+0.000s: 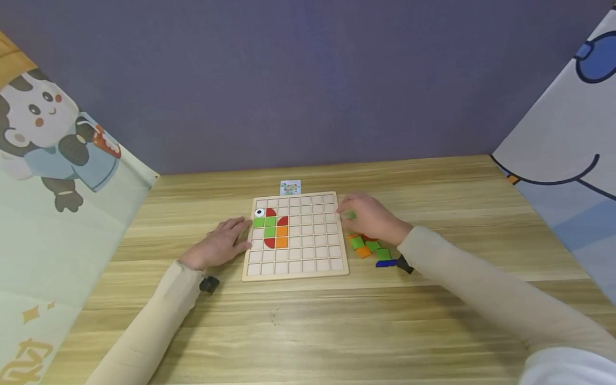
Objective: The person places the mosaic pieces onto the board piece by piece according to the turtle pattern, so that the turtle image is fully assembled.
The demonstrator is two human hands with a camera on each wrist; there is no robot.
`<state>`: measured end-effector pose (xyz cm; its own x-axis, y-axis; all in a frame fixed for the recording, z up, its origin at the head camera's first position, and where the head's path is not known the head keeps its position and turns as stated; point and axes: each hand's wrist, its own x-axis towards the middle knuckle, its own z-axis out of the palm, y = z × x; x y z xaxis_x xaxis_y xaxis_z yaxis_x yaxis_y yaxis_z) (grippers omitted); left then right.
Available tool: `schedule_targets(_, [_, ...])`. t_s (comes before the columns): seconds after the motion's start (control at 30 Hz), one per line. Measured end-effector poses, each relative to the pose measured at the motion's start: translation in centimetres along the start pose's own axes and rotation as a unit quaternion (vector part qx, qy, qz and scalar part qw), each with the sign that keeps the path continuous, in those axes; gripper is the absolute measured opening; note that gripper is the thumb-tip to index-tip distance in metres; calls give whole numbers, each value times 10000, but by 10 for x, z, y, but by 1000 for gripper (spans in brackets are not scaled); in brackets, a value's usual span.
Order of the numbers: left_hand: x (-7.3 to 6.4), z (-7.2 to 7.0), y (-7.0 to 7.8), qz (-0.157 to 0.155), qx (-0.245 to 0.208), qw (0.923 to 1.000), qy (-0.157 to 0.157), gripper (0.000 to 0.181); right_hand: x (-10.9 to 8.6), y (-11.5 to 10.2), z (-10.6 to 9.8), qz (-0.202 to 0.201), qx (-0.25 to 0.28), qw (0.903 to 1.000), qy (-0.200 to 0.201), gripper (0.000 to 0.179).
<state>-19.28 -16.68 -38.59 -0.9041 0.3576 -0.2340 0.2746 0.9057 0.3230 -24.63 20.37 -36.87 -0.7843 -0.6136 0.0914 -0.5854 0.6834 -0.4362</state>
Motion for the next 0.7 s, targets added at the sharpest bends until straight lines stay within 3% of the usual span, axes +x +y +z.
schedule_targets(0.33, [-1,2,-2,-8,-44,10000,1,63,-8,39,-9,415,-212,9989,-82,26])
schedule_targets(0.7, [-1,2,-1,6,-40,10000,-7,63,-7,43,-6,334,-347,9988,-99,19])
